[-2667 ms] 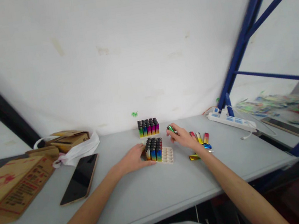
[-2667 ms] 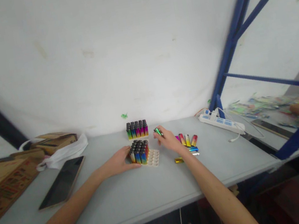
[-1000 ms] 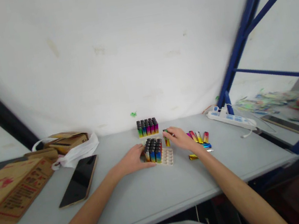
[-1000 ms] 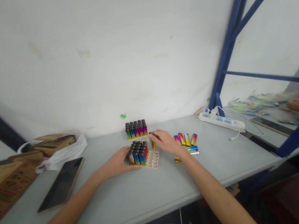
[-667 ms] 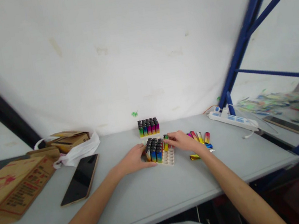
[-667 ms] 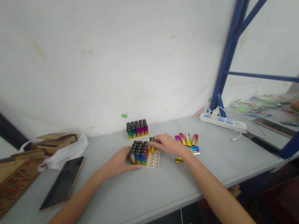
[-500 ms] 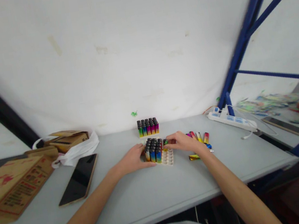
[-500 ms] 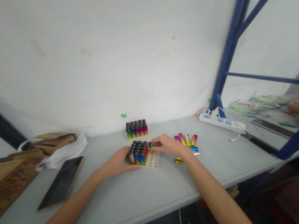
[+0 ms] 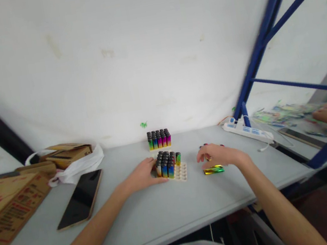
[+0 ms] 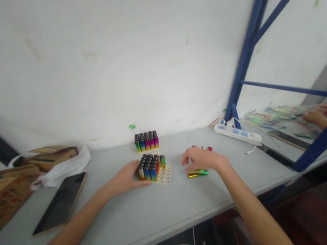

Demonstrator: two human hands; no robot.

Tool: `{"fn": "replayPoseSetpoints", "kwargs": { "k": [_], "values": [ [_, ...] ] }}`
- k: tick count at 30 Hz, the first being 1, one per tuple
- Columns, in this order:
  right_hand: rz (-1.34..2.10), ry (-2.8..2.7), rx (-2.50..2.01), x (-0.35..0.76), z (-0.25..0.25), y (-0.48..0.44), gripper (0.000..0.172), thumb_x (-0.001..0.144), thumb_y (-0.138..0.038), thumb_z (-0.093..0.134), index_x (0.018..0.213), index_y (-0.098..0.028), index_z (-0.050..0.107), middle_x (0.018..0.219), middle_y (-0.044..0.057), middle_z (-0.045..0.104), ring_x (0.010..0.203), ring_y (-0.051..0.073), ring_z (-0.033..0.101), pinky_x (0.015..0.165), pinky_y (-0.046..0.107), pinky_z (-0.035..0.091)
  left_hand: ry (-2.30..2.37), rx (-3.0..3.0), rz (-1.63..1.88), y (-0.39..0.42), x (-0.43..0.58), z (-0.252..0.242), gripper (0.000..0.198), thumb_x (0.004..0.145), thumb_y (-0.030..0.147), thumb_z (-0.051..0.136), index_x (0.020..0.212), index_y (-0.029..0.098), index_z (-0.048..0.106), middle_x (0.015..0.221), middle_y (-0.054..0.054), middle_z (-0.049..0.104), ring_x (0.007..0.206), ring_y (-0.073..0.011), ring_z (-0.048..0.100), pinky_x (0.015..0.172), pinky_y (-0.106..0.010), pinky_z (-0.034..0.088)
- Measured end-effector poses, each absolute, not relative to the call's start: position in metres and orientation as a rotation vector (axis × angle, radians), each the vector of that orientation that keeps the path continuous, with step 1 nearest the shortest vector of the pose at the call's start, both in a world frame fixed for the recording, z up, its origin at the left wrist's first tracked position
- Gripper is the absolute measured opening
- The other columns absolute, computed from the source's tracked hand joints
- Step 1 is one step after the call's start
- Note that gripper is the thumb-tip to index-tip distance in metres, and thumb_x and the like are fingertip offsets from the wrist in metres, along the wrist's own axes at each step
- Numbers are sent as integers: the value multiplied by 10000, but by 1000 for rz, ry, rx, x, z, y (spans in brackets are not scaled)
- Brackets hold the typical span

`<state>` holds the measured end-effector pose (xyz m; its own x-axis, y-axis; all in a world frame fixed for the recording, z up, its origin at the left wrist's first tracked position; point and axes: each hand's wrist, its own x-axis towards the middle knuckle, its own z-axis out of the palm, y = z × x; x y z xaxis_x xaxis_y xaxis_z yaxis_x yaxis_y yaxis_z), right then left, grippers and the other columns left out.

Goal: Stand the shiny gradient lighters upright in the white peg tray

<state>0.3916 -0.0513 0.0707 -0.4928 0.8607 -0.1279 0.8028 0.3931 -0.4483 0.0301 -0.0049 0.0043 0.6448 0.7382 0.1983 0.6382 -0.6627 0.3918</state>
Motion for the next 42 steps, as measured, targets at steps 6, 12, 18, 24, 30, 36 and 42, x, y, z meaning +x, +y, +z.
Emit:
{"fn": "replayPoseSetpoints", "kwargs": {
  "k": [6,12,18,24,30,36,42],
  "values": [
    [516,-2631,-1615,391,66,-89,178,837,-212,829,1011,-176,813,1196,155,692,1197,320,630,1089,457,459,1119,2567,470,-6,31,6,767,761,816,749,1184,176,744,1123,-137,745,1073,-373,694,980,-466,566],
    [642,-2338,-1430,393,65,-74,194,946,-363,714,974,-187,637,861,43,674,773,190,605,758,326,488,1140,2567,479,-6,30,7,775,745,831,750,1175,186,745,1115,-124,748,1064,-356,690,974,-436,563],
    [1013,-1675,-1109,381,63,-37,471,845,-615,791,922,-232,529,742,-38,607,597,129,559,602,282,466,1102,2547,490,-6,29,7,777,754,812,765,1211,184,738,1205,-141,746,1119,-371,690,1030,-441,551],
    [1145,-1104,-902,353,56,1,532,654,-499,959,835,-236,533,856,17,710,839,199,720,868,383,612,1128,2556,504,-7,30,7,767,730,807,782,1196,199,742,1169,-115,760,1084,-367,698,1003,-432,566],
    [1311,-947,-786,328,33,3,491,680,-316,935,1082,-244,663,982,32,769,1009,222,752,979,407,626,1144,2556,482,-9,31,9,770,747,812,765,1171,169,743,1109,-115,745,1053,-367,693,966,-433,569],
    [1353,-1049,-937,320,26,-2,403,709,-261,777,1110,-231,752,1036,34,737,916,183,694,860,324,606,1147,2552,465,-7,31,7,778,747,793,781,1228,184,734,1139,-127,747,1076,-367,687,985,-450,559],
    [1274,-1186,-960,315,21,-4,406,756,-508,799,1016,-224,670,956,15,668,737,135,585,687,276,505,1148,2545,459,-5,31,6,788,743,800,779,1218,171,740,1147,-144,750,1082,-375,684,991,-464,553]
  ]
}}
